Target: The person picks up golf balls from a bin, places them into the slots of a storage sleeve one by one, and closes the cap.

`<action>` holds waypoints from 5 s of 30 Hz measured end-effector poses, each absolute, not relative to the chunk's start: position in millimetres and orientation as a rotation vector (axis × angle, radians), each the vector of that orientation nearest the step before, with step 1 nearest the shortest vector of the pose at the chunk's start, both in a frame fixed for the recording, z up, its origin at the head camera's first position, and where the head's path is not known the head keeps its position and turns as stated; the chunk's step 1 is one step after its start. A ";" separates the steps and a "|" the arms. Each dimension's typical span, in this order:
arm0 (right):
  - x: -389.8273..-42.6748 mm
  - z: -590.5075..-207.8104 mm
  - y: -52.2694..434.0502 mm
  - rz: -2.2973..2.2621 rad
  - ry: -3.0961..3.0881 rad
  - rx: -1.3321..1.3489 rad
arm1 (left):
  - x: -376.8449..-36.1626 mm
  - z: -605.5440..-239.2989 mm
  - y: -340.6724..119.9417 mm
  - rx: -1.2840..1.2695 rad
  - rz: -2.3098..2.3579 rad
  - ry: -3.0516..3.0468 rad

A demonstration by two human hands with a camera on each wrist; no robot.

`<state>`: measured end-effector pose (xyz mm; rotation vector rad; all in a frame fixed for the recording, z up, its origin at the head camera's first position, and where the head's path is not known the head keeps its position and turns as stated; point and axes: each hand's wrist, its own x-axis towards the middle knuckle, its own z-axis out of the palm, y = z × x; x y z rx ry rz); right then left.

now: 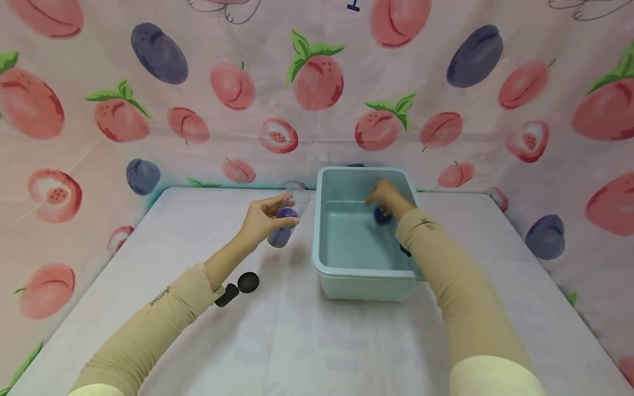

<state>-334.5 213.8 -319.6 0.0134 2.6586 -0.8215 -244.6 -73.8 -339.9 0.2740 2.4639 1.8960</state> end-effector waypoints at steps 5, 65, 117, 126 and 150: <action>-337.9 -327.6 210.7 -0.620 2.751 0.087 | -244.4 -340.3 -76.5 0.290 1.900 2.464; -338.7 -341.8 205.5 -0.697 2.596 -0.032 | -244.5 -349.2 -78.6 0.274 1.901 2.448; -323.6 -297.3 206.9 -1.461 2.205 -0.149 | -250.7 -352.7 -75.4 0.289 1.906 2.460; -314.9 -295.2 205.1 -1.584 2.080 -0.097 | -252.2 -358.7 -74.9 0.243 1.928 2.417; -295.0 -271.4 173.8 -1.677 1.956 -0.139 | -258.1 -350.6 -68.6 0.231 1.956 2.402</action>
